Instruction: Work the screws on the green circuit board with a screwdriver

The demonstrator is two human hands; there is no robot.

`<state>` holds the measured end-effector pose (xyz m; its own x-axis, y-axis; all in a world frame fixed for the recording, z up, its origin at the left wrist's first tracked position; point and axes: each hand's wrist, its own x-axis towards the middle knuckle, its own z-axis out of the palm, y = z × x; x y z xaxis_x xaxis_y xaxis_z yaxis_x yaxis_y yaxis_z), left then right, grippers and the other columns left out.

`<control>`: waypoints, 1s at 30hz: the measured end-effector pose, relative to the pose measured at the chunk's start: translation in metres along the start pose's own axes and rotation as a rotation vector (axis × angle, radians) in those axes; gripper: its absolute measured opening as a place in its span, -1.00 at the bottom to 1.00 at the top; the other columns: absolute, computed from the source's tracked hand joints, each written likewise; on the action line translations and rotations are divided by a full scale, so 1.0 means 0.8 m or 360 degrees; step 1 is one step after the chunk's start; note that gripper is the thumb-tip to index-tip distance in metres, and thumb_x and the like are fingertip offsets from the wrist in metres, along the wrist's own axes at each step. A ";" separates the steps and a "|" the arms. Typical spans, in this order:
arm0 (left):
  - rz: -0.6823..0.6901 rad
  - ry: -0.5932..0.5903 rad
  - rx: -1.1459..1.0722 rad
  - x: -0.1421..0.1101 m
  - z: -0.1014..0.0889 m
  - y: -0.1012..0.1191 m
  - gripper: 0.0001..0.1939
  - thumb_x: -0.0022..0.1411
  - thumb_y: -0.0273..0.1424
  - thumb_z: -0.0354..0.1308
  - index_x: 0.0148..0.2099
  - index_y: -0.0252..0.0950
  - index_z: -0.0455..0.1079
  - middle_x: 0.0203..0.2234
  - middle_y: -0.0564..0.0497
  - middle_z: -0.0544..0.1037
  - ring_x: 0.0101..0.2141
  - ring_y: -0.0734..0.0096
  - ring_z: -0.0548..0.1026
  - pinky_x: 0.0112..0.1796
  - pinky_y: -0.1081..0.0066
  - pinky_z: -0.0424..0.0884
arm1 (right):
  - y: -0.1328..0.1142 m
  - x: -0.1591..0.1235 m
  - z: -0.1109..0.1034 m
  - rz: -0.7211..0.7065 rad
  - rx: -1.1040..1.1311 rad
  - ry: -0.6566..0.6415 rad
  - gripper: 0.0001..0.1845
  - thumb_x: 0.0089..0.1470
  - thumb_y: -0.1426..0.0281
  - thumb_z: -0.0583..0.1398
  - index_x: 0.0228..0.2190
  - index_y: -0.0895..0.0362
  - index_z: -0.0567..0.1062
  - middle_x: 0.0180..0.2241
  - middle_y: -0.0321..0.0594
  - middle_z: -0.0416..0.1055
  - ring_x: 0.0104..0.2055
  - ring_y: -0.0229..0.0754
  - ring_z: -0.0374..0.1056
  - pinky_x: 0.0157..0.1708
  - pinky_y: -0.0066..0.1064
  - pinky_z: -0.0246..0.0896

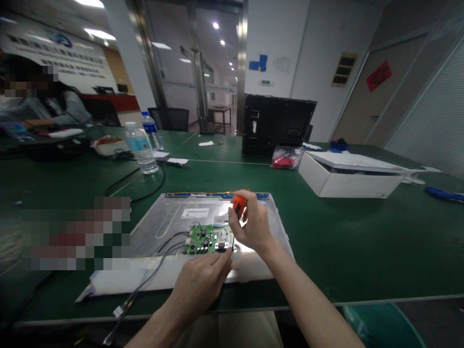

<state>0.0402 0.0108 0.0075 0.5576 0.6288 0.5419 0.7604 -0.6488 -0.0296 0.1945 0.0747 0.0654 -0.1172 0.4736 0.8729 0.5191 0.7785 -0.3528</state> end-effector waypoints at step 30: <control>-0.0019 -0.0048 0.0022 0.001 -0.003 0.000 -0.80 0.32 -0.48 -0.03 -0.11 -0.35 0.40 -0.55 0.02 0.52 -0.54 0.37 0.49 -0.53 0.46 0.35 | -0.001 0.001 -0.004 -0.0034 0.0039 -0.0166 -0.60 0.18 0.37 0.04 0.06 0.08 0.27 -0.36 -0.28 0.40 -0.52 -0.33 0.23 -0.52 -0.46 0.23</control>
<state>0.0398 0.0102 0.0099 0.5580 0.6492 0.5169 0.7715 -0.6353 -0.0348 0.1968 0.0735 0.0678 -0.2163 0.4960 0.8409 0.4950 0.7981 -0.3434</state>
